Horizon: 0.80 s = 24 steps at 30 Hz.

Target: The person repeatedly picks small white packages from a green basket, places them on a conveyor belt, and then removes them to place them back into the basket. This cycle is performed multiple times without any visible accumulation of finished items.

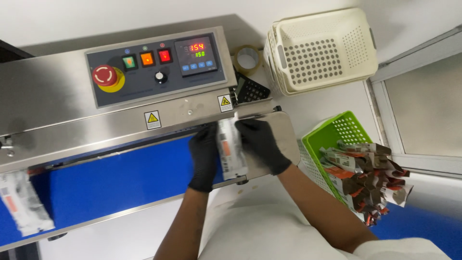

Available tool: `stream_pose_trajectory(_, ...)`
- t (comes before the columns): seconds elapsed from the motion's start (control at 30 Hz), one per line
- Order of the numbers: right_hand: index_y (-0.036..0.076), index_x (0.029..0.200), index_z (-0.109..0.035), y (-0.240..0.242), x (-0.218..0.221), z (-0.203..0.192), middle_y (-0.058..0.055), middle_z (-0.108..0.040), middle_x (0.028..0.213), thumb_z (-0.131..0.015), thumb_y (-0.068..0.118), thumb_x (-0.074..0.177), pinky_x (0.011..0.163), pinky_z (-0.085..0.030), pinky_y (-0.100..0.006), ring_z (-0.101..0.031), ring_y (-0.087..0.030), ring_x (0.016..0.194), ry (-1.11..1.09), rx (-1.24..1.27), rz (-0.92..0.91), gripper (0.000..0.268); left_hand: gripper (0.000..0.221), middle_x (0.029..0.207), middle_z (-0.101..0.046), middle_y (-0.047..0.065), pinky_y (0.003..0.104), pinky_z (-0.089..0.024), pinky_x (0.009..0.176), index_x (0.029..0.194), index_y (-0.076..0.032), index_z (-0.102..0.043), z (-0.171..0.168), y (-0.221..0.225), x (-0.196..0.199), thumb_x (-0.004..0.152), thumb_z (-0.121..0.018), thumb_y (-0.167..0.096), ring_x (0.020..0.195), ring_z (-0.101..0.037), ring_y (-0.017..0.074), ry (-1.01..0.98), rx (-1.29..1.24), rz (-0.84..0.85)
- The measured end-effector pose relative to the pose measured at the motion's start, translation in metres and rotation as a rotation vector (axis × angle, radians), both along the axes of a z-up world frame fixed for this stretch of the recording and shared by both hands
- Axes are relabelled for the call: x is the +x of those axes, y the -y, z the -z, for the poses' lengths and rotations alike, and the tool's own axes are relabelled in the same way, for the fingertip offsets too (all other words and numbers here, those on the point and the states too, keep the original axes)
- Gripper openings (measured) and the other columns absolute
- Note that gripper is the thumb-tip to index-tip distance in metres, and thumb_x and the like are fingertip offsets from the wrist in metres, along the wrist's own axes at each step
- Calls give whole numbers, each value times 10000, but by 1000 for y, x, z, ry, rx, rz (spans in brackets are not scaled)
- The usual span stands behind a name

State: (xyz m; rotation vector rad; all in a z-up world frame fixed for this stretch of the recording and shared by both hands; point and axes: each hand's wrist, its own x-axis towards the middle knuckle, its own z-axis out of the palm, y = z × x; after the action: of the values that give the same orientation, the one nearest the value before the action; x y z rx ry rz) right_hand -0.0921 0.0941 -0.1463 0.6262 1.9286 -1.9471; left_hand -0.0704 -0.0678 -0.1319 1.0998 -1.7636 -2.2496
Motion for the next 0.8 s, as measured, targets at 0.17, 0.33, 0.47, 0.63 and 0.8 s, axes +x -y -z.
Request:
stream_pose_trajectory(0.17, -5, 1086, -778, -4, 23, -74, -222, -769, 947, -855, 156, 872, 806, -633, -451, -722, -229, 873, -105, -10, 47, 278, 156, 901, -746, 159, 356, -581, 754, 993, -31, -776, 2, 55, 46, 864, -812, -110, 852, -680, 194, -17, -53, -150)
stream_pose_trajectory(0.33, 82, 1142, -774, -146, 49, -74, -86, -786, 1135, -746, 147, 911, 991, -555, -304, -728, -163, 1052, -573, 534, -132, 242, 306, 1084, -741, 20, 238, -537, 787, 1217, -107, -735, -86, 67, 108, 916, -735, -163, 930, -632, 79, -49, -180, -26)
stream_pose_trajectory(0.47, 142, 1325, -656, -278, 73, -61, -115, -671, 1290, -745, 259, 881, 1125, -294, -518, -563, -318, 1251, -403, 1273, -140, 468, 238, 1102, -740, 31, 258, -569, 772, 1166, -73, -734, -104, 50, 134, 937, -705, -131, 917, -657, 106, 42, -79, -41)
stream_pose_trajectory(0.63, 301, 1013, -826, -360, 79, -40, -37, -791, 995, -579, 429, 898, 1173, -195, -596, -721, -257, 1020, -146, 1564, -200, 301, 220, 1010, -766, 114, 307, -613, 801, 1152, -37, -748, -107, 3, 136, 988, -662, -156, 901, -736, 182, -48, -90, 61)
stream_pose_trajectory(0.8, 184, 1125, -789, -182, 113, -228, -181, -754, 1048, -685, 87, 966, 1002, -492, -563, -674, -436, 1069, -545, 1028, -211, 213, 423, 1209, -766, 140, 407, -519, 1028, 1311, -116, -724, -167, -65, 123, 888, -734, -122, 1194, -658, 244, -303, -150, 501)
